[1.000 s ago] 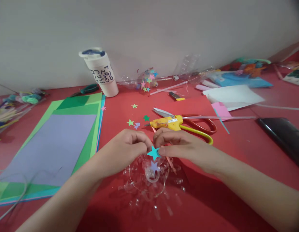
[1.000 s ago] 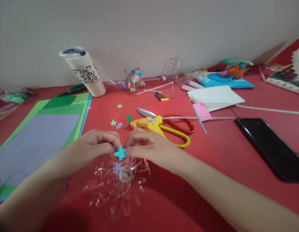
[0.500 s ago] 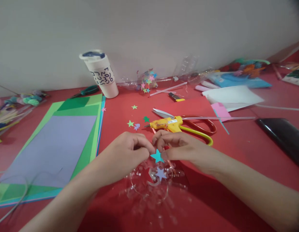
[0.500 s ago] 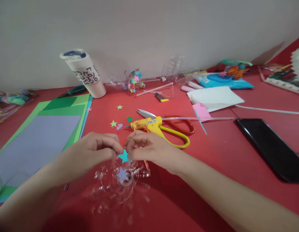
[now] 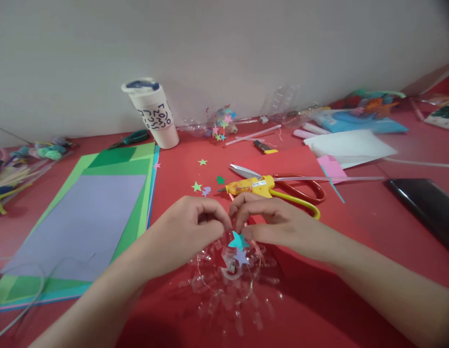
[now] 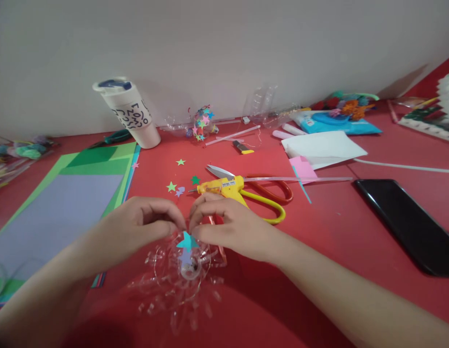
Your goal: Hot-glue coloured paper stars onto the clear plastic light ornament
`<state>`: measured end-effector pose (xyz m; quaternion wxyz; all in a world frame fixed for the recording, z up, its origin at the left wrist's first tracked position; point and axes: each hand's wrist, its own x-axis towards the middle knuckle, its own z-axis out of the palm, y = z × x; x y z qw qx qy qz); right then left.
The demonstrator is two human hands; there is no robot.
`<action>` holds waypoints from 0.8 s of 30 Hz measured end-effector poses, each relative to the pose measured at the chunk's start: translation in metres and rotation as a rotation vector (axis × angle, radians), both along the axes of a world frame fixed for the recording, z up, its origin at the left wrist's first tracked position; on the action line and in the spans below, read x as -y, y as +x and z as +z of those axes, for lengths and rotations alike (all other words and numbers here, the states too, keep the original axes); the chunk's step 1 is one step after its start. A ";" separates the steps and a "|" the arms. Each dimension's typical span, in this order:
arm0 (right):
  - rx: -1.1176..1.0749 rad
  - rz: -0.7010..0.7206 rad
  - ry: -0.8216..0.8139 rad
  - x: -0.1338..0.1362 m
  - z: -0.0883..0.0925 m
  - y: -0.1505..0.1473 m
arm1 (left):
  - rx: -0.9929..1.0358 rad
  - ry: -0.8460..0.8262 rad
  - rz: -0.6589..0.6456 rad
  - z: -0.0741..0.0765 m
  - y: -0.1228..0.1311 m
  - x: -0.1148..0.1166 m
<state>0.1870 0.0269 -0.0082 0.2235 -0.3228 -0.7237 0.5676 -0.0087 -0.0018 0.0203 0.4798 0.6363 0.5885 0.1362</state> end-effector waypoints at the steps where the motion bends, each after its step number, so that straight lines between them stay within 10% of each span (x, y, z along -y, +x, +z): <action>1: 0.027 -0.009 0.082 0.000 0.002 0.001 | 0.002 -0.003 0.004 0.001 -0.001 0.000; 6: 0.072 -0.097 0.299 0.000 0.009 0.004 | 0.012 0.036 0.031 0.004 -0.004 0.001; 18: 0.409 0.053 0.170 0.006 0.017 0.008 | -0.045 0.084 0.008 0.016 -0.021 0.006; 24: 0.381 0.025 0.044 0.012 0.015 0.009 | 0.027 -0.152 0.196 -0.004 -0.030 0.039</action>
